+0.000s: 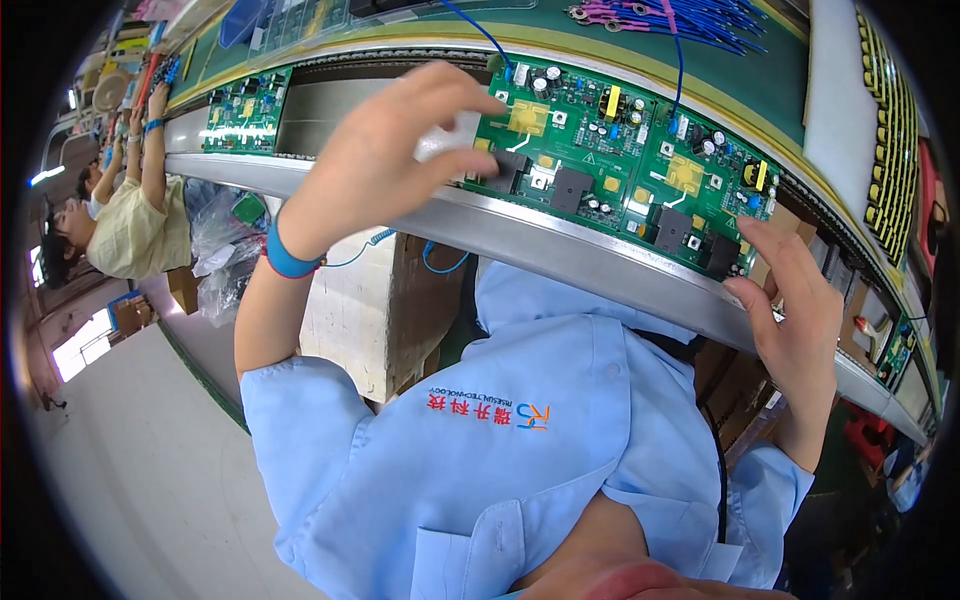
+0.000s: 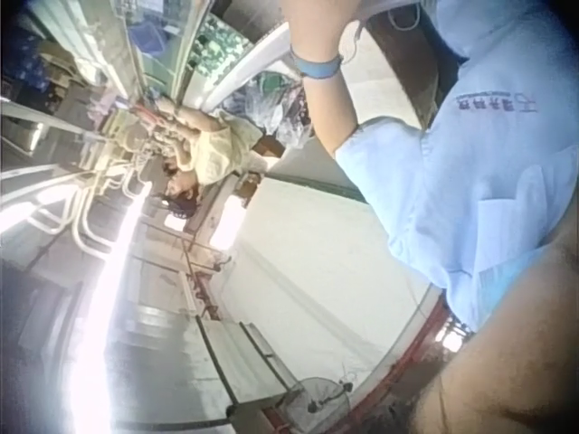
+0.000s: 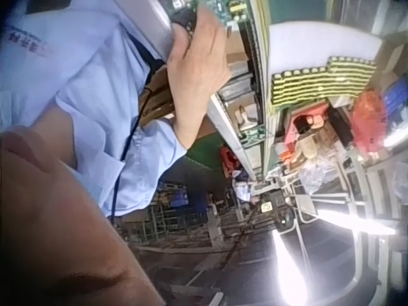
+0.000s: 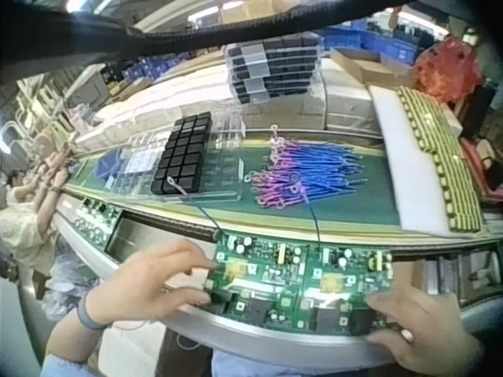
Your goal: Manually assemble components onto a large green PCB, including inserting and securing electronic modules.
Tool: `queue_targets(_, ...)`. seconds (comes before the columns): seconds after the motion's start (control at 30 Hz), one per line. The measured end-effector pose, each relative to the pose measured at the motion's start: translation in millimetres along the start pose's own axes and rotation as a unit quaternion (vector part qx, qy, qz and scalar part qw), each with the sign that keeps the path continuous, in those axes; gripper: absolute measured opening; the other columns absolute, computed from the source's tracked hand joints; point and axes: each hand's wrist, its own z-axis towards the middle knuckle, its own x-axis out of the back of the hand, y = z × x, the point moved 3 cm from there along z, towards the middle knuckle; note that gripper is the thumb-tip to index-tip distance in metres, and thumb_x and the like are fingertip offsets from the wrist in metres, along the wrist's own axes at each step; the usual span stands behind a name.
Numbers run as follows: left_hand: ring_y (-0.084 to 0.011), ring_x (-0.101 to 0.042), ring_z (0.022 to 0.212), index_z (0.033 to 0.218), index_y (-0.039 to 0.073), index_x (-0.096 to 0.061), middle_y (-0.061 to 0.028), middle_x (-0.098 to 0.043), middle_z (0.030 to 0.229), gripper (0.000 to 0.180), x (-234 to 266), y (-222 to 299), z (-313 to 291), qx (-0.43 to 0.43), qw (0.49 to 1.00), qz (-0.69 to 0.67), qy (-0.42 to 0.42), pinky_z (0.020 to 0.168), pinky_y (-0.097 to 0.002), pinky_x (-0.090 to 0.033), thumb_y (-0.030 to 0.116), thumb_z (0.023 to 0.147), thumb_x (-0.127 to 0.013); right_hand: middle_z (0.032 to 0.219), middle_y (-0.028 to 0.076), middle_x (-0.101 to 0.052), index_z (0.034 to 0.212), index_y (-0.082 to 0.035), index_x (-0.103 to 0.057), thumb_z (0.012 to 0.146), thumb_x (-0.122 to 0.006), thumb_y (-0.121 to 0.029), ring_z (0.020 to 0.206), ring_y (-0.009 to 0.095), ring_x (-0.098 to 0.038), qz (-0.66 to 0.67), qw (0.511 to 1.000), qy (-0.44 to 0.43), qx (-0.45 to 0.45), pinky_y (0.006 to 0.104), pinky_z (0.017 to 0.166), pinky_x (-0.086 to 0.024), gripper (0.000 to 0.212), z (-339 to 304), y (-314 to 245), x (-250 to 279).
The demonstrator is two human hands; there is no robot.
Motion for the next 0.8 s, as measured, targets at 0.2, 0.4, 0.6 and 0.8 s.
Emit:
queue_targets(0.2, -0.0354, -0.062, 0.091, 0.102, -0.003, -0.064, -0.0173, -0.064, 0.098, 0.014, -10.7, -50.2, 1.0, 0.046, 0.996, 0.071, -0.015, 0.079, -0.0371, -0.049, 0.004, 0.092, -0.057, 0.112, 0.011, -0.066, 0.119, -0.005, -0.061, 0.076, -0.073, -0.005, 0.079, 0.024, -0.064, 0.005, 0.999, -0.012, 0.042, 0.0306, 0.062, -0.052, 0.044, 6.7, -9.4, 5.3)
queue_targets(0.4, -0.0391, -0.060, 0.090, 0.098, -0.002, -0.065, -0.0182, -0.063, 0.095, 0.014, -16.9, -48.1, 12.1, 0.042, 0.997, -0.026, -0.061, 0.079, -0.0419, -0.048, 0.002, 0.089, -0.056, 0.104, 0.006, -0.066, 0.117, -0.005, -0.060, 0.076, -0.069, -0.011, 0.086, 0.024, -0.068, -0.014, 0.993, -0.026, 0.110, 0.0338, 0.065, -0.055, 0.041, 28.4, -33.6, -17.0)
queue_targets(0.6, -0.0385, -0.059, 0.087, 0.096, -0.002, -0.064, -0.0181, -0.062, 0.089, 0.014, -23.0, -49.0, 35.7, -0.033, 0.990, -0.063, -0.122, 0.077, -0.0439, -0.047, -0.001, 0.083, -0.060, 0.085, 0.006, -0.061, 0.102, -0.004, -0.059, 0.079, -0.058, -0.010, 0.068, 0.019, -0.065, -0.058, 0.974, -0.082, 0.203, 0.0336, 0.050, -0.051, 0.023, 76.5, -82.3, -70.6)
queue_targets(0.8, -0.0328, -0.060, 0.087, 0.094, 0.001, -0.064, -0.0135, -0.061, 0.090, 0.018, -76.0, -1.3, 79.8, -0.243, 0.963, 0.006, -0.120, 0.075, -0.0418, -0.046, 0.000, 0.076, -0.065, 0.077, 0.007, -0.060, 0.093, -0.004, -0.057, 0.079, -0.058, -0.010, 0.063, 0.018, -0.065, -0.140, 0.965, -0.121, 0.187, 0.0322, 0.048, -0.049, 0.015, 77.6, -57.6, -84.7)
